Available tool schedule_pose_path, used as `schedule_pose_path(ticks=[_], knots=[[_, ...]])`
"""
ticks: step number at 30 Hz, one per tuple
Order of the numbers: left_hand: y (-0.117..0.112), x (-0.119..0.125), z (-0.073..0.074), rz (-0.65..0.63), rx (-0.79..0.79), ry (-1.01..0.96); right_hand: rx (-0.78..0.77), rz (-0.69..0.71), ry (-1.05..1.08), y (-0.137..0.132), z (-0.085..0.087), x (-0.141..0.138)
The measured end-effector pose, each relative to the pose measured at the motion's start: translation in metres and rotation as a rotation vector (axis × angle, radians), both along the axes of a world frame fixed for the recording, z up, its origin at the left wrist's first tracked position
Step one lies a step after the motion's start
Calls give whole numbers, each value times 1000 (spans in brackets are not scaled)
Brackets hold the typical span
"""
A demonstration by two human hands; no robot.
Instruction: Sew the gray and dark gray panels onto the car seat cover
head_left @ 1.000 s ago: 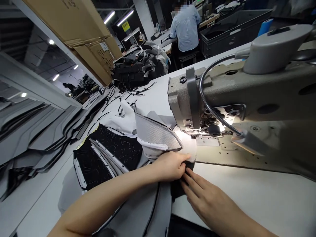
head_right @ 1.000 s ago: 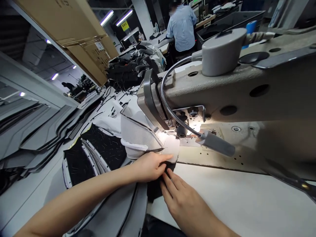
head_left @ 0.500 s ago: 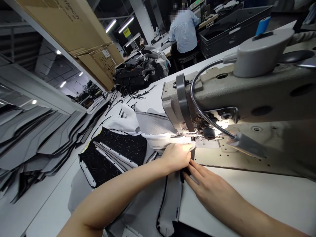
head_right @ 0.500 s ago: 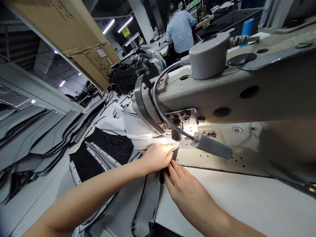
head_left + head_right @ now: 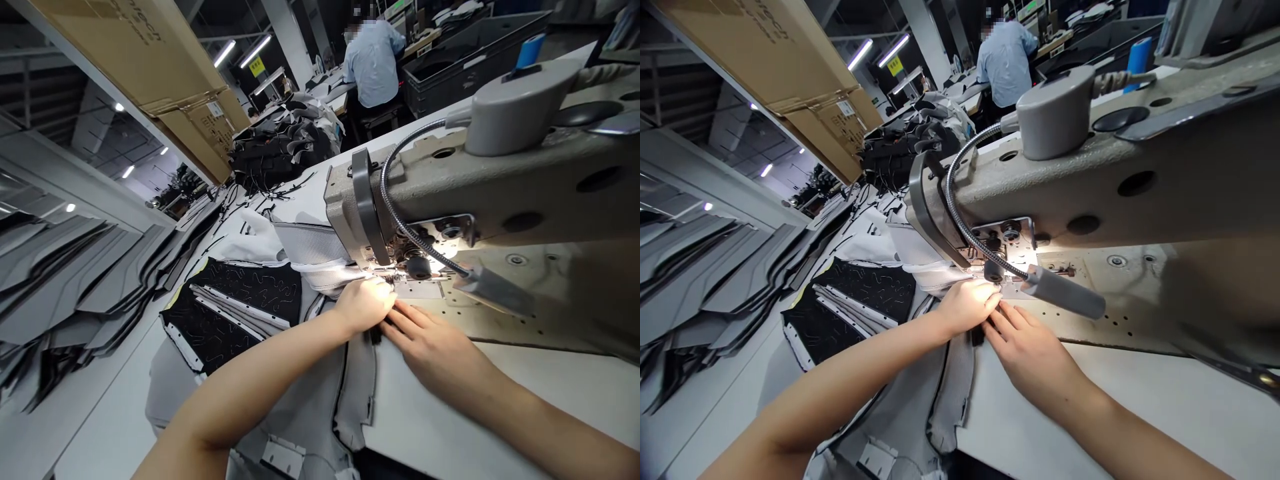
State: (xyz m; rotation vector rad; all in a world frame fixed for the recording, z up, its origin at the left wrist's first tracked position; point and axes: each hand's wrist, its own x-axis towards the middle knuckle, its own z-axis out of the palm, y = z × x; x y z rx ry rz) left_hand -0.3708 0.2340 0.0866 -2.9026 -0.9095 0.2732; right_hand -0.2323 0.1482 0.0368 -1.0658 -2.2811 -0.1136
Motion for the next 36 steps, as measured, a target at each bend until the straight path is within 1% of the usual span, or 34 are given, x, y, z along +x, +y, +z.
schedule_pose_path(ticks=[1,3,5,7,9,11,12,13,14,15,16,17,18,19,20,22,24,25,27,28,30,33,36], knots=[[2,1,0,0,9,9,-30,15,12,-2,2,1],[1,5,3,75,10,7,-139,115,34,-11,7,0],[-8,8,10,196,-11,-19,-283,314,55,-26,13,-6],[-28,7,23,297,-62,-12,-387,519,63,-41,21,-19],[-52,0,39,353,-123,81,-503,659,98,-53,30,-38],[-70,-13,55,407,-184,232,-706,760,202,-56,44,-59],[-75,-20,62,433,-222,287,-835,811,292,-55,53,-68],[-75,-27,68,460,-273,310,-952,874,390,-51,63,-75],[-72,-33,72,485,-337,299,-1036,937,473,-47,73,-79],[-65,-39,73,499,-410,264,-1074,990,520,-43,83,-81],[-57,-44,72,494,-489,213,-1064,1029,521,-39,90,-81],[-49,-48,69,474,-562,157,-1014,1039,479,-37,95,-78],[-42,-51,64,453,-612,98,-929,1009,410,-35,96,-73],[-36,-53,57,436,-636,35,-828,936,341,-35,93,-66],[-33,-55,50,426,-637,-38,-723,826,295,-35,85,-58],[-32,-57,36,437,-606,-197,-520,560,269,-34,61,-41],[-34,-57,28,446,-589,-327,-323,337,246,-30,34,-26],[-36,-57,25,449,-598,-371,-225,270,219,-27,21,-21],[-36,-55,24,461,-633,-422,-73,218,148,-22,3,-16],[-35,-54,25,468,-653,-432,-30,216,114,-19,-3,-17],[-31,-49,25,479,-684,-431,-8,208,58,-16,-9,-22],[-22,-42,22,480,-708,-432,-32,188,-1,-13,-10,-28],[-14,-36,18,441,-715,-473,-96,178,-22,-9,-6,-28]])
